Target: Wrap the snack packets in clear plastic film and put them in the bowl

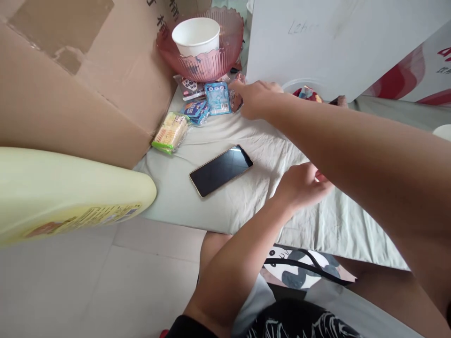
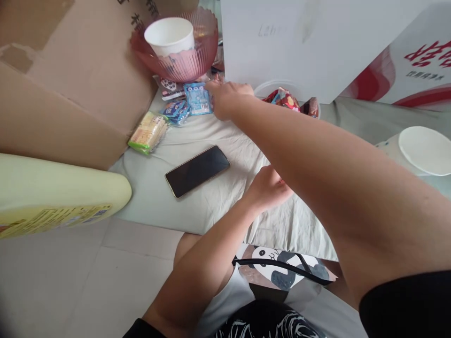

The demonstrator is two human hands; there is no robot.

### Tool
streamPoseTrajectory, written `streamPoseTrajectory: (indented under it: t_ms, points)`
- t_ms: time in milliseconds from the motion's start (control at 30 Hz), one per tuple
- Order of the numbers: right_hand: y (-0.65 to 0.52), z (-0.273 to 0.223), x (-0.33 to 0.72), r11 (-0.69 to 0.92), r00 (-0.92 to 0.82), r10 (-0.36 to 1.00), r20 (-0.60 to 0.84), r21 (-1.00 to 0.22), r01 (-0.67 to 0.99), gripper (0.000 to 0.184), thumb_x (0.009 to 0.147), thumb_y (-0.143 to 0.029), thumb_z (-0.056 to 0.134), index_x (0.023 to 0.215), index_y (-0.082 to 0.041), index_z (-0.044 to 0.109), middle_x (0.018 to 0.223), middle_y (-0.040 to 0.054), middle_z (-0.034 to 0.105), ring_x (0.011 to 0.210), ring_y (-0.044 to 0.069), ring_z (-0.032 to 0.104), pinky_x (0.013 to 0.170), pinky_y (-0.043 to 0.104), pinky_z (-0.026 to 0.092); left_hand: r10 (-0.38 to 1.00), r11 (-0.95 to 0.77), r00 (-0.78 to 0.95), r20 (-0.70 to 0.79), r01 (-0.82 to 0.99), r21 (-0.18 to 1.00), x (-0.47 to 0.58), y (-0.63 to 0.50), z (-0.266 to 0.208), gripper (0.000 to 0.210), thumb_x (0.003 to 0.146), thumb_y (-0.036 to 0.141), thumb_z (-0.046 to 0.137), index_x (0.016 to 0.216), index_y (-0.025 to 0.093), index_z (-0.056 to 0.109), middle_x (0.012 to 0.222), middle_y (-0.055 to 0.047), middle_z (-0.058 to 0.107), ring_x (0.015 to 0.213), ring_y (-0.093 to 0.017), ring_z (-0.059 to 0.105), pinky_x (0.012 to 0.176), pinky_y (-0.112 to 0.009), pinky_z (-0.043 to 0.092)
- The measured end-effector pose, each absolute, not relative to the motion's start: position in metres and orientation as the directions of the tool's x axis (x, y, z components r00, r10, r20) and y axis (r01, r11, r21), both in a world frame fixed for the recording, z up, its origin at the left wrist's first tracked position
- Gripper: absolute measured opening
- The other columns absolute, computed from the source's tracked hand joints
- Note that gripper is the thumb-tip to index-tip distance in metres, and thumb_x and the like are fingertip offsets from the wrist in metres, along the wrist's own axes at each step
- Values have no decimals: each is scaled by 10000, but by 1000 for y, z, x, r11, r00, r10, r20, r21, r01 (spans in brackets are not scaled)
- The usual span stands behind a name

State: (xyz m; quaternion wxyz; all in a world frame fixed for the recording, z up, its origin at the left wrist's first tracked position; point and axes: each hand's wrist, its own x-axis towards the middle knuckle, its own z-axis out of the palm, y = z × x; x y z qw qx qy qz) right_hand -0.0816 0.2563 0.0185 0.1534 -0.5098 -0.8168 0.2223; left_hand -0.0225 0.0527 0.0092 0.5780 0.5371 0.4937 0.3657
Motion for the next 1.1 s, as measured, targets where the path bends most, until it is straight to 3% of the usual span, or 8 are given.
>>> streamPoseTrajectory:
  t_ms: [100, 300, 400, 567, 700, 767, 933, 1100]
  points:
    - [262, 10, -86, 493, -541, 839, -59, -338, 801, 151, 830, -323, 757, 894, -197, 703, 1025, 46, 733, 1055, 244, 692, 906, 422, 495, 932, 196, 283, -228, 136, 971, -28, 54, 16, 168, 843, 264, 601, 728, 226, 485, 801, -18, 634, 760, -182, 579, 652, -309, 417]
    - [259, 1, -75, 679, -623, 730, 282, -404, 613, 74, 775, -271, 751, 755, -280, 680, 765, 37, 713, 824, 248, 679, 773, 416, 539, 924, 246, 249, -289, 190, 950, -32, 56, 22, 171, 842, 301, 591, 722, 230, 491, 751, -12, 622, 761, -179, 590, 650, -290, 406]
    - [237, 28, -58, 717, -642, 691, 331, -425, 552, 72, 791, -230, 706, 782, -300, 693, 767, 12, 736, 809, 235, 691, 755, 383, 553, 939, 215, 231, -254, 179, 960, -29, 56, 17, 127, 865, 303, 558, 762, 234, 533, 772, 6, 642, 756, -164, 595, 655, -280, 410]
    - [162, 90, 18, 747, -660, 646, 384, -494, 444, 338, 846, -108, 524, 1032, -302, 728, 848, -36, 786, 928, 196, 746, 896, 369, 577, 961, 180, 174, -215, 195, 964, -22, 57, 4, 98, 848, 267, 560, 759, 230, 575, 771, 20, 649, 771, -161, 596, 679, -275, 417]
    - [104, 75, 115, 648, -343, 761, 551, -612, 454, 471, 836, -78, 478, 1224, -241, 690, 1201, 58, 765, 1086, 188, 726, 945, 344, 566, 984, 142, 74, -162, 228, 963, -24, 64, -3, 205, 861, 300, 566, 675, 216, 547, 670, 21, 589, 708, -160, 560, 679, -294, 398]
    - [85, 45, 159, 559, -82, 789, 609, -656, 508, 440, 830, -111, 516, 1206, -256, 693, 1162, 62, 762, 1060, 216, 728, 917, 384, 572, 990, 139, 15, -144, 172, 975, -25, 67, -5, 251, 883, 335, 546, 666, 209, 546, 639, 23, 562, 677, -152, 550, 682, -295, 408]
    - [47, -21, 208, 447, -38, 771, 636, -498, 743, 333, 841, -132, 537, 1087, -235, 736, 921, 72, 743, 826, 245, 693, 800, 418, 562, 976, 197, 103, -190, -66, 978, -1, 68, -15, 256, 891, 443, 598, 854, 190, 613, 771, 6, 632, 722, -131, 638, 730, -271, 490]
    - [32, -35, 198, 579, -316, 739, 594, -321, 750, 328, 878, -146, 574, 1105, -288, 762, 998, 94, 706, 1070, 284, 635, 893, 422, 500, 969, 210, 184, -164, -267, 940, 29, 65, -29, 569, 748, 570, 800, 1145, 217, 596, 1048, -39, 707, 927, -171, 687, 851, -300, 524]
